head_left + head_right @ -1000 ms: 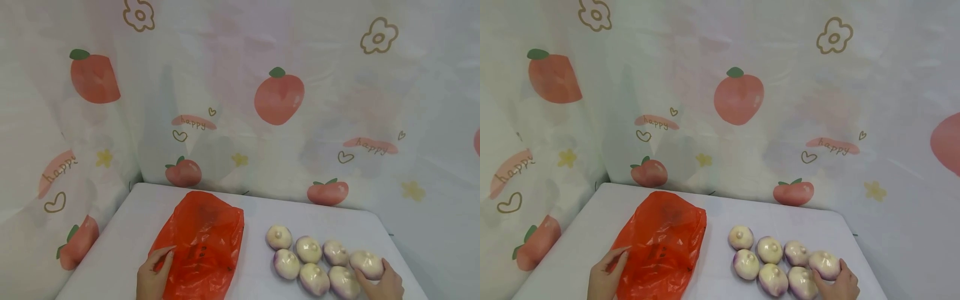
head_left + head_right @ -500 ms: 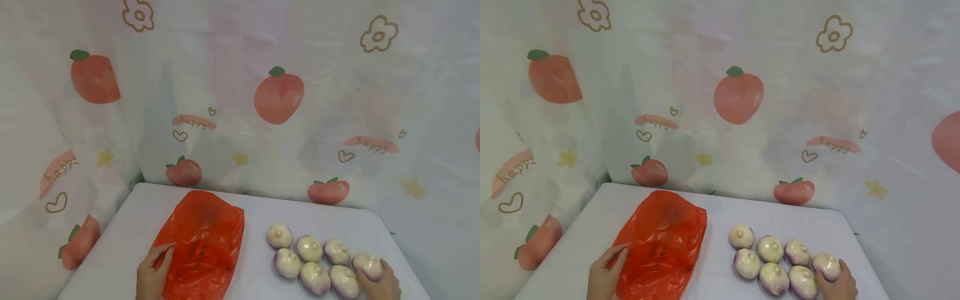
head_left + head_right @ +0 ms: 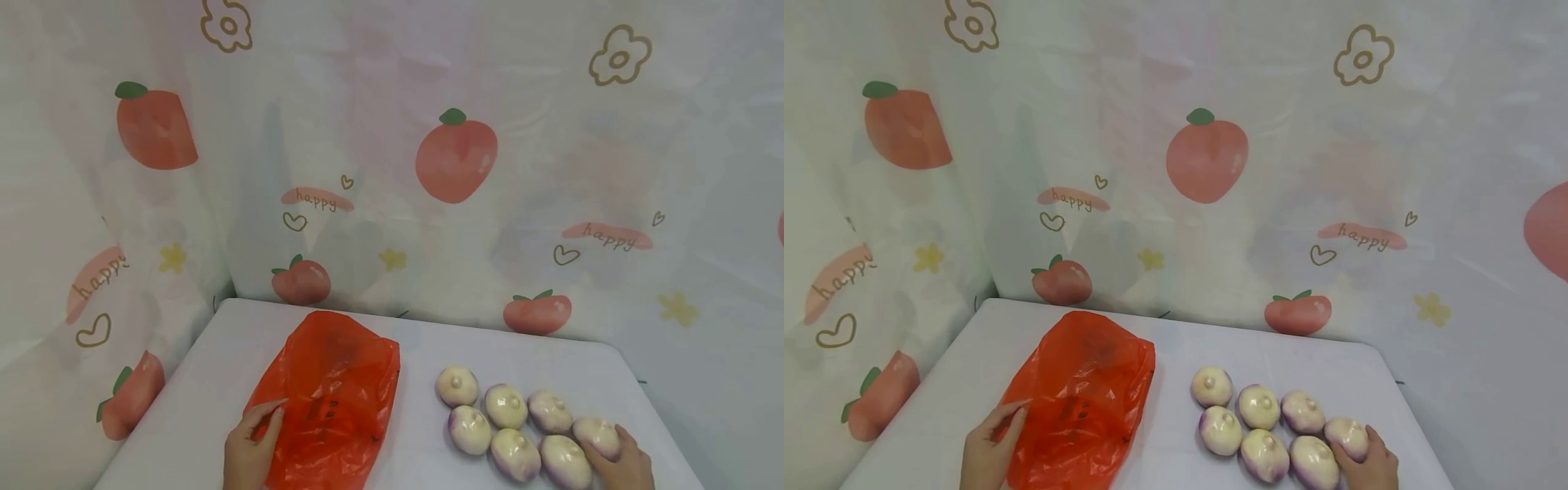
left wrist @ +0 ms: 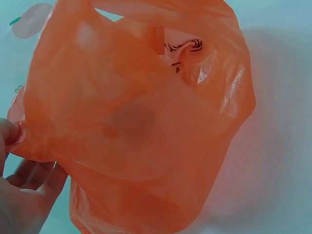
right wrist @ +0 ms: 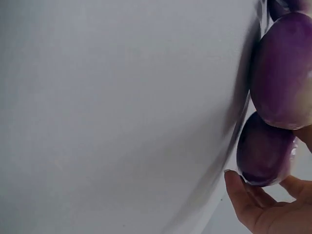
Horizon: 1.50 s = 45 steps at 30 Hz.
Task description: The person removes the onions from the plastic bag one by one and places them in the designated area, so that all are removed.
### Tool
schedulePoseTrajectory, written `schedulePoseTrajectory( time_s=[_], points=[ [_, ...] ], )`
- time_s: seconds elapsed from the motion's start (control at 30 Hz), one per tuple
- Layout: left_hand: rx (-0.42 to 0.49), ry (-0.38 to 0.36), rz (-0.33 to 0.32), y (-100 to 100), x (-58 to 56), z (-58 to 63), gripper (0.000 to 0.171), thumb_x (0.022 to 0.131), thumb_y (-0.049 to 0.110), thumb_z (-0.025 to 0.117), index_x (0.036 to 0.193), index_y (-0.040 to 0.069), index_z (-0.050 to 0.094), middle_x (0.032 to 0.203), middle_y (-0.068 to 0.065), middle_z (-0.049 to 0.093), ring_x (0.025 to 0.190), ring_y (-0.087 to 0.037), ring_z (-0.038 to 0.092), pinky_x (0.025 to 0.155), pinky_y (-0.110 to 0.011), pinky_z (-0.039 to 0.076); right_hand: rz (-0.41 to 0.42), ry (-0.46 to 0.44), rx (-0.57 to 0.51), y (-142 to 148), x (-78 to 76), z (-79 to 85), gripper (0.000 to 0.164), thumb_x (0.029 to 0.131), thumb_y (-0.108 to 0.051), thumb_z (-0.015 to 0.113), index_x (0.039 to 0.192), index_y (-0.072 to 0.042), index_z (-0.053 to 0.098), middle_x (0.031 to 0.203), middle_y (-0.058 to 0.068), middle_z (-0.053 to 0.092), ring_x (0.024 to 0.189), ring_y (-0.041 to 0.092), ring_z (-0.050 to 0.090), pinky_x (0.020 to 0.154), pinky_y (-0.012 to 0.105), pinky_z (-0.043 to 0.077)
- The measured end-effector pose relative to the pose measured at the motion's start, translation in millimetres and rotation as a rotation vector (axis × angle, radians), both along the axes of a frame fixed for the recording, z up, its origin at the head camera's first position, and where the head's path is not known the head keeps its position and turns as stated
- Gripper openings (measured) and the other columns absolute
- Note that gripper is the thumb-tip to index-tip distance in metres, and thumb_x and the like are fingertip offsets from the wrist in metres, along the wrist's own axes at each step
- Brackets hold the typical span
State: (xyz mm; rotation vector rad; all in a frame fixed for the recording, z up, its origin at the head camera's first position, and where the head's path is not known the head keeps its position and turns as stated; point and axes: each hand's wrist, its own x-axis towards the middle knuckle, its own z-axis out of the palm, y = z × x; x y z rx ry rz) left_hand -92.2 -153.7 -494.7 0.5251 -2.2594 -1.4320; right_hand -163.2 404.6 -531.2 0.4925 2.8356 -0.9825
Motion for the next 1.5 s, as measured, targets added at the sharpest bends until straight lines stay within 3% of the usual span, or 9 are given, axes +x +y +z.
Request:
schedulePoseTrajectory(
  time_s=[0.17,0.27,0.47,0.7,0.97,1.13,1.33,1.5],
  points=[
    [0.004,0.001,0.002,1.3,1.1,0.3,0.016,0.090,0.009,0.065,0.105,0.009,0.071,0.099,-0.003,0.067,0.088,-0.018,0.061,0.077,-0.030,0.054,0.106,-0.046,-0.004,6.9,-2.4,1.8,0.105,0.086,-0.057,0.057,0.136,0.021,0.007,0.132,0.046,0.018,0.118,0.061,0.027,0.095,0.065,0.029],
    [0.008,0.007,-0.005,1.1,1.5,-0.5,0.016,0.090,0.010,0.065,0.105,0.008,0.071,0.099,-0.004,0.067,0.088,-0.018,0.061,0.077,-0.031,0.054,0.113,-0.063,-0.011,7.9,-2.6,1.0,0.106,0.086,-0.057,0.057,0.136,0.021,0.005,0.132,0.047,0.017,0.117,0.061,0.029,0.093,0.065,0.031],
    [0.005,0.015,-0.003,0.5,1.7,-1.7,0.016,0.089,0.010,0.066,0.103,0.009,0.072,0.098,-0.002,0.067,0.087,-0.016,0.061,0.074,-0.019,0.051,0.103,-0.059,-0.019,6.3,-1.4,-0.2,0.107,0.086,-0.056,0.059,0.137,0.020,0.003,0.133,0.047,0.016,0.117,0.060,0.031,0.093,0.065,0.032],
    [0.007,0.008,-0.001,1.6,2.1,-0.2,0.016,0.089,0.009,0.065,0.104,0.009,0.072,0.099,-0.003,0.067,0.087,-0.018,0.061,0.077,-0.031,0.054,0.104,-0.056,-0.017,8.5,-1.0,-1.4,0.104,0.089,-0.057,0.053,0.139,0.018,0.001,0.134,0.047,0.015,0.120,0.062,0.021,0.096,0.066,0.026],
    [0.034,-0.027,0.003,1.2,2.7,-1.6,0.017,0.090,0.010,0.064,0.105,0.010,0.072,0.100,-0.002,0.067,0.088,-0.017,0.062,0.076,-0.027,0.054,-0.029,0.103,0.152,0.5,0.4,1.4,0.085,0.089,-0.049,0.058,0.137,0.012,0.024,0.132,0.043,0.027,0.115,0.060,0.028,0.094,0.071,0.023],
    [0.045,-0.033,0.000,1.1,2.8,-2.6,0.017,0.091,0.010,0.063,0.106,0.009,0.071,0.100,-0.003,0.067,0.089,-0.019,0.062,0.077,-0.030,0.054,-0.067,0.154,0.160,-10.9,1.7,16.7,0.081,0.091,-0.045,0.056,0.137,0.013,0.024,0.130,0.043,0.028,0.115,0.061,0.026,0.095,0.071,0.020],
    [0.046,-0.029,-0.008,0.1,3.2,-2.0,0.017,0.091,0.011,0.063,0.105,0.009,0.071,0.100,-0.003,0.067,0.089,-0.017,0.062,0.076,-0.027,0.054,-0.044,0.267,0.090,-37.2,3.8,37.5,0.079,0.091,-0.039,0.059,0.138,0.014,0.024,0.131,0.042,0.029,0.118,0.061,0.022,0.095,0.072,0.019],
    [0.058,-0.036,-0.013,0.1,3.3,-2.6,0.018,0.091,0.011,0.063,0.106,0.009,0.071,0.102,-0.003,0.067,0.090,-0.018,0.062,0.078,-0.031,0.053,0.023,0.417,0.034,-64.4,6.0,44.6,0.071,0.090,-0.029,0.063,0.134,0.017,0.031,0.126,0.044,0.033,0.110,0.060,0.035,0.088,0.067,0.036]
  ],
)
